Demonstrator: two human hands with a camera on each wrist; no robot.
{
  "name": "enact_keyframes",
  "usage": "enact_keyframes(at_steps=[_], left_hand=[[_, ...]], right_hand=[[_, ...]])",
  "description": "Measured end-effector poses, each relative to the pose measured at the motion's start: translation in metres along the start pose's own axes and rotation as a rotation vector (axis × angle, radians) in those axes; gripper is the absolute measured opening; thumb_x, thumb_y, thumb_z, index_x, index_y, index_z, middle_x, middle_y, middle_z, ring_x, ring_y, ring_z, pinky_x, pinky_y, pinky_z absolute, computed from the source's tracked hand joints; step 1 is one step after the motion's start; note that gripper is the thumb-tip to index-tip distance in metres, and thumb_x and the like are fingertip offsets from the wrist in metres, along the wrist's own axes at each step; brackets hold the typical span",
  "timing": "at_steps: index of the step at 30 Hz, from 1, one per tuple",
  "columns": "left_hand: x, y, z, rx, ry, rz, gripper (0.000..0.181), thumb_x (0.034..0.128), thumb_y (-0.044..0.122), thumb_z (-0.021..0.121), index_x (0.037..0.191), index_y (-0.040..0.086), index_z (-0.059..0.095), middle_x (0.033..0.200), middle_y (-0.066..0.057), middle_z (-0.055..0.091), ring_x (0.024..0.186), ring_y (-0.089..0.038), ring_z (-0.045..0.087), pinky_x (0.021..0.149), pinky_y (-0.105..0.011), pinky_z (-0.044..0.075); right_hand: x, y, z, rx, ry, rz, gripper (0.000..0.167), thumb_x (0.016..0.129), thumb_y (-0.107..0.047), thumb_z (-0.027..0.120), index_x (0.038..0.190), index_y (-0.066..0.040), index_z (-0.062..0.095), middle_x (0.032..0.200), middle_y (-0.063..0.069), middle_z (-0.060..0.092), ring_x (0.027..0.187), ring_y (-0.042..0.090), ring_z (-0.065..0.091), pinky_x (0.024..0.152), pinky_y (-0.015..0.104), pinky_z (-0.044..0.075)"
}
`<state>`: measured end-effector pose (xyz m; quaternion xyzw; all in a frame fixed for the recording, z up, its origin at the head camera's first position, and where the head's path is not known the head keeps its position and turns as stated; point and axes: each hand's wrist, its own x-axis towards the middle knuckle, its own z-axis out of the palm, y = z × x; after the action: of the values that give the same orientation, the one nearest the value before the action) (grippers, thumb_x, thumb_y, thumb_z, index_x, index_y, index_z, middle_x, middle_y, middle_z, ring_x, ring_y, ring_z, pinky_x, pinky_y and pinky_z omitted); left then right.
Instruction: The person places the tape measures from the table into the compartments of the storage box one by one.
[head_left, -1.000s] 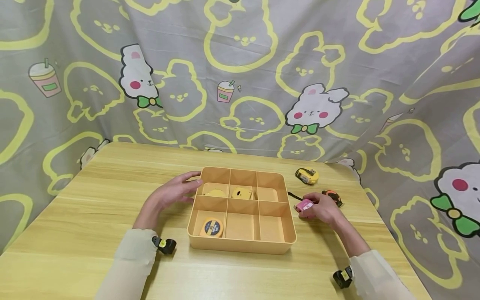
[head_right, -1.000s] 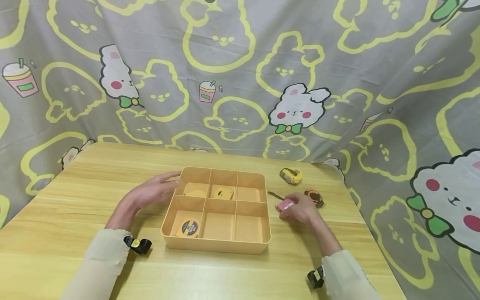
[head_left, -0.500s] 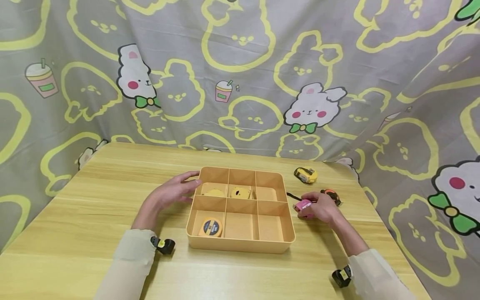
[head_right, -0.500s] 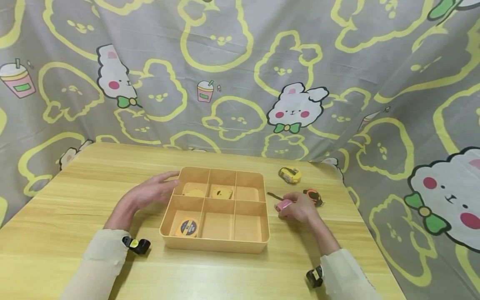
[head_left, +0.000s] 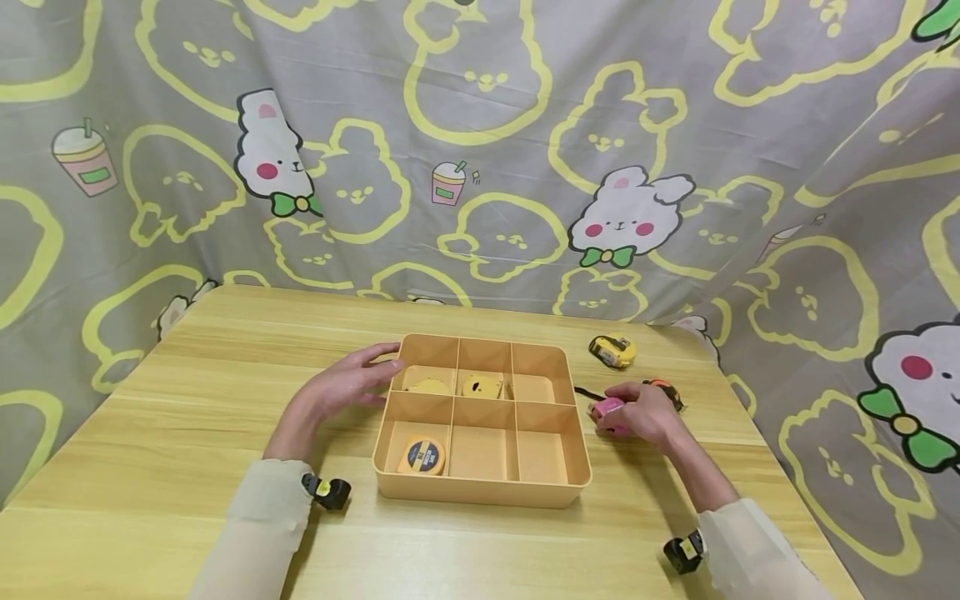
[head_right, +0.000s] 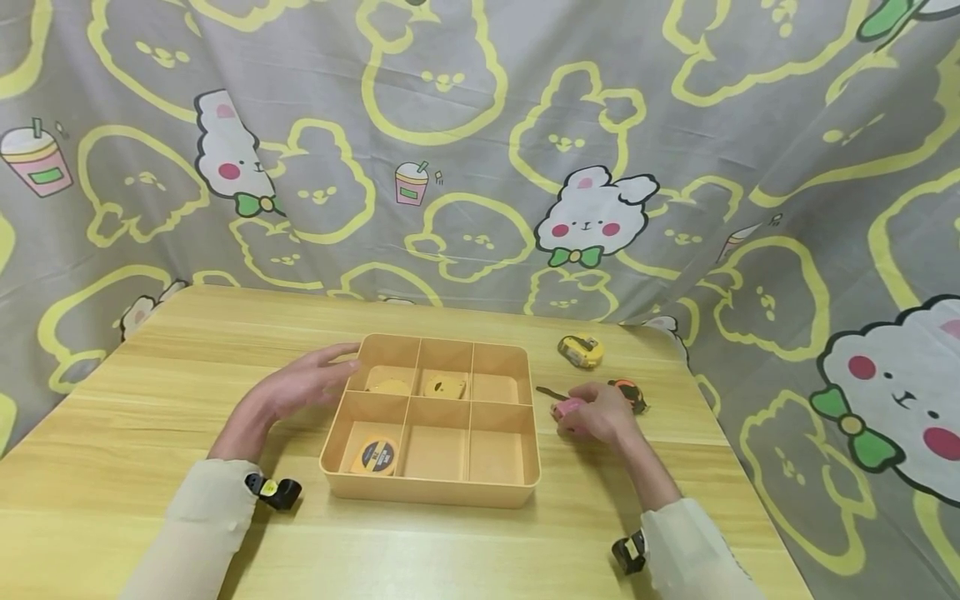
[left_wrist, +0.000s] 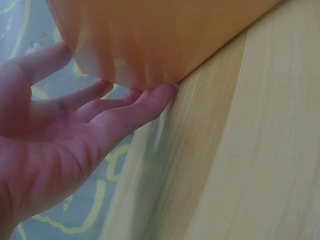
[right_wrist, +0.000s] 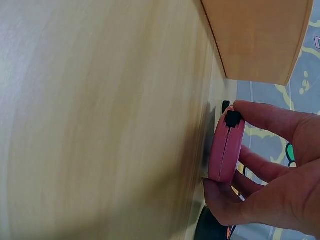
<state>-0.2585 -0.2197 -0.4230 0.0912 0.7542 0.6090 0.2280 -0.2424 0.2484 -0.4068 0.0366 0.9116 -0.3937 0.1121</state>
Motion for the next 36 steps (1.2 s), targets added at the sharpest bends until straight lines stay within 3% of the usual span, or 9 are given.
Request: enact_keyframes(at_steps=[7, 17, 25, 36], left_hand=[[-0.001, 0.000, 0.000, 0.000, -0.002, 0.003, 0.077, 0.1049, 0.041, 0.054, 0.163, 0.009, 0.015, 0.164, -0.029, 0.021, 0.150, -0.050, 0.023, 0.110, -0.054, 0.047], [0.000, 0.001, 0.001, 0.001, -0.002, 0.008, 0.076, 0.1054, 0.040, 0.053, 0.163, 0.009, 0.014, 0.164, -0.029, 0.021, 0.150, -0.050, 0.023, 0.110, -0.054, 0.048], [0.000, 0.000, 0.001, 0.000, 0.001, 0.005, 0.076, 0.1050, 0.040, 0.054, 0.163, 0.009, 0.015, 0.164, -0.029, 0.023, 0.150, -0.050, 0.024, 0.111, -0.055, 0.047], [0.000, 0.000, 0.001, -0.010, -0.006, 0.010, 0.077, 0.1049, 0.040, 0.054, 0.163, 0.009, 0.014, 0.164, -0.029, 0.021, 0.150, -0.050, 0.022, 0.111, -0.055, 0.046]], right_hand=[[-0.001, -0.002, -0.001, 0.042, -0.009, 0.010, 0.068, 0.077, -0.011, 0.083, 0.137, 0.007, 0.057, 0.123, 0.025, 0.066, 0.103, 0.025, 0.064, 0.073, 0.024, 0.055], [-0.003, -0.010, -0.003, -0.014, 0.027, -0.002, 0.068, 0.078, -0.018, 0.083, 0.137, 0.005, 0.058, 0.122, 0.022, 0.068, 0.102, 0.025, 0.063, 0.073, 0.023, 0.052], [-0.001, -0.010, -0.001, 0.029, 0.037, -0.003, 0.069, 0.078, -0.013, 0.083, 0.139, 0.006, 0.055, 0.124, 0.025, 0.066, 0.096, 0.019, 0.064, 0.071, 0.021, 0.055], [-0.004, -0.013, -0.002, 0.030, 0.115, -0.006, 0.070, 0.079, -0.018, 0.083, 0.141, 0.001, 0.056, 0.132, 0.026, 0.062, 0.102, 0.025, 0.062, 0.071, 0.019, 0.052]])
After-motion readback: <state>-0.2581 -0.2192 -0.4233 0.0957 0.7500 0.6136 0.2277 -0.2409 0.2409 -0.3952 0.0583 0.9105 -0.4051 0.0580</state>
